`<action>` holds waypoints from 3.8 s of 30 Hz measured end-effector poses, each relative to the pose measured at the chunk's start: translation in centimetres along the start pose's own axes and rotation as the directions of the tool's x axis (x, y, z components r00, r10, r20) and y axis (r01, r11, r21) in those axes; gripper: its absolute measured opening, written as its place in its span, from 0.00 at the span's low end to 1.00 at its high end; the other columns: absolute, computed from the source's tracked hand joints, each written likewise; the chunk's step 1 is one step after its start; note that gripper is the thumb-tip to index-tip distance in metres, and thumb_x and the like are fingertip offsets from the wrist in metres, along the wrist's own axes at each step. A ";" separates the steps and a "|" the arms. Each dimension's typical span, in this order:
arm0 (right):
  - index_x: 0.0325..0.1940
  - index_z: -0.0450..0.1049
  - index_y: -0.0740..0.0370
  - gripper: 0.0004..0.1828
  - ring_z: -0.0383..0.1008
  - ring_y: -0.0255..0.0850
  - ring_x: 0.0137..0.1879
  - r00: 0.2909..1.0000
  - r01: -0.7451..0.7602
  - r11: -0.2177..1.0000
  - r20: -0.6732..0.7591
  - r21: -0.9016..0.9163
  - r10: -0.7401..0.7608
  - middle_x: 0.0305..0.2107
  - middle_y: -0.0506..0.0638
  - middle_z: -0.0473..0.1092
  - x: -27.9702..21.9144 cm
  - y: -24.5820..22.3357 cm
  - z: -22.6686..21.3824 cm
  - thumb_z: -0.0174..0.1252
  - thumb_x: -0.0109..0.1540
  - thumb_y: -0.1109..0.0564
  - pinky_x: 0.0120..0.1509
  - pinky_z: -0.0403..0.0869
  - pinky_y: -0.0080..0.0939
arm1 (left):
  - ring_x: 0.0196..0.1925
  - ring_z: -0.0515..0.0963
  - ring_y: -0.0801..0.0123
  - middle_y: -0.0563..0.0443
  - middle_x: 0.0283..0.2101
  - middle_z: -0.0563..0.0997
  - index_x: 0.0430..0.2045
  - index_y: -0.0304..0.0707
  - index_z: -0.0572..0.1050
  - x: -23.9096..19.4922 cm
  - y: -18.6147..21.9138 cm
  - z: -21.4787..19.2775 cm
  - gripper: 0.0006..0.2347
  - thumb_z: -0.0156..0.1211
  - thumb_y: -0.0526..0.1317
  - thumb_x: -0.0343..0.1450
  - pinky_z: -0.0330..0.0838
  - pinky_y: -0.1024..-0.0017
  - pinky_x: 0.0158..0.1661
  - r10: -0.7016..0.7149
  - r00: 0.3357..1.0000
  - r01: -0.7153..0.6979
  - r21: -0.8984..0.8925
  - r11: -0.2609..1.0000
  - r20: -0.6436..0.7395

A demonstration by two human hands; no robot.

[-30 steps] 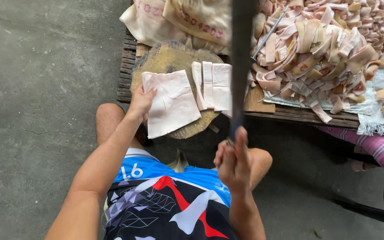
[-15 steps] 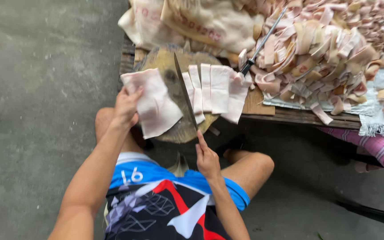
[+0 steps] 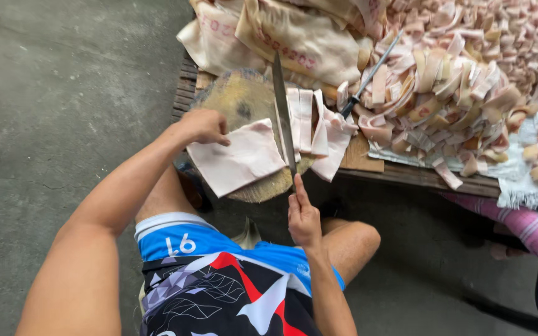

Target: The person cuts a large piece of pork skin into smaller strips using a machete on a wooden chopping block. They repeatedly slice the skin, gather the cut pieces, and place them onto a nearby pile.

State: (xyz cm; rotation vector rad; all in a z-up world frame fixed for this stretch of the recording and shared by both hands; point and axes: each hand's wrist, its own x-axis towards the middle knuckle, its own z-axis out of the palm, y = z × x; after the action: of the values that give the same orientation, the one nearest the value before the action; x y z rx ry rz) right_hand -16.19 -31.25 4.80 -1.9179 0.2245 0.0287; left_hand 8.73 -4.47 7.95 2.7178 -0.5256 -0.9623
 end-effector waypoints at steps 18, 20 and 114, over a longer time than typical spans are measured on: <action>0.66 0.59 0.54 0.17 0.67 0.30 0.29 0.948 0.244 0.759 0.018 0.603 -0.319 0.23 0.45 0.67 -5.4 -3.2 -4.4 0.48 0.76 0.48 0.34 0.69 0.29 | 0.28 0.78 0.72 0.50 0.34 0.81 0.54 0.38 0.69 -5.8 -1.6 7.2 0.20 0.68 0.33 0.68 0.73 0.74 0.22 -0.363 0.897 -0.191 -0.961 0.199 -0.253; 0.53 0.68 0.65 0.22 0.70 0.34 0.32 0.960 0.093 0.566 0.076 0.819 -0.268 0.26 0.49 0.71 -5.5 -0.2 -3.5 0.48 0.75 0.42 0.38 0.70 0.32 | 0.35 0.84 0.77 0.55 0.39 0.84 0.52 0.34 0.71 -6.7 -1.7 8.4 0.18 0.67 0.33 0.68 0.78 0.77 0.26 -0.370 0.905 -0.138 -0.967 0.214 -0.211; 0.77 0.59 0.41 0.31 0.63 0.33 0.18 0.946 -0.295 0.955 0.129 -0.033 0.296 0.15 0.51 0.64 -3.4 -0.1 5.0 0.49 0.69 0.56 0.23 0.67 0.36 | 0.25 0.83 0.70 0.43 0.29 0.82 0.42 0.27 0.73 -2.6 -2.3 9.3 0.09 0.62 0.29 0.70 0.80 0.71 0.24 -0.360 0.900 -0.137 -0.943 0.303 -0.246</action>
State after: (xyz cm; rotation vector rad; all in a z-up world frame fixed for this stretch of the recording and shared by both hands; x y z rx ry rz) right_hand -19.03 -26.02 3.58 -1.8719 0.4213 0.3582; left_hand 1.55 -2.04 1.57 1.6863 0.3216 -0.3909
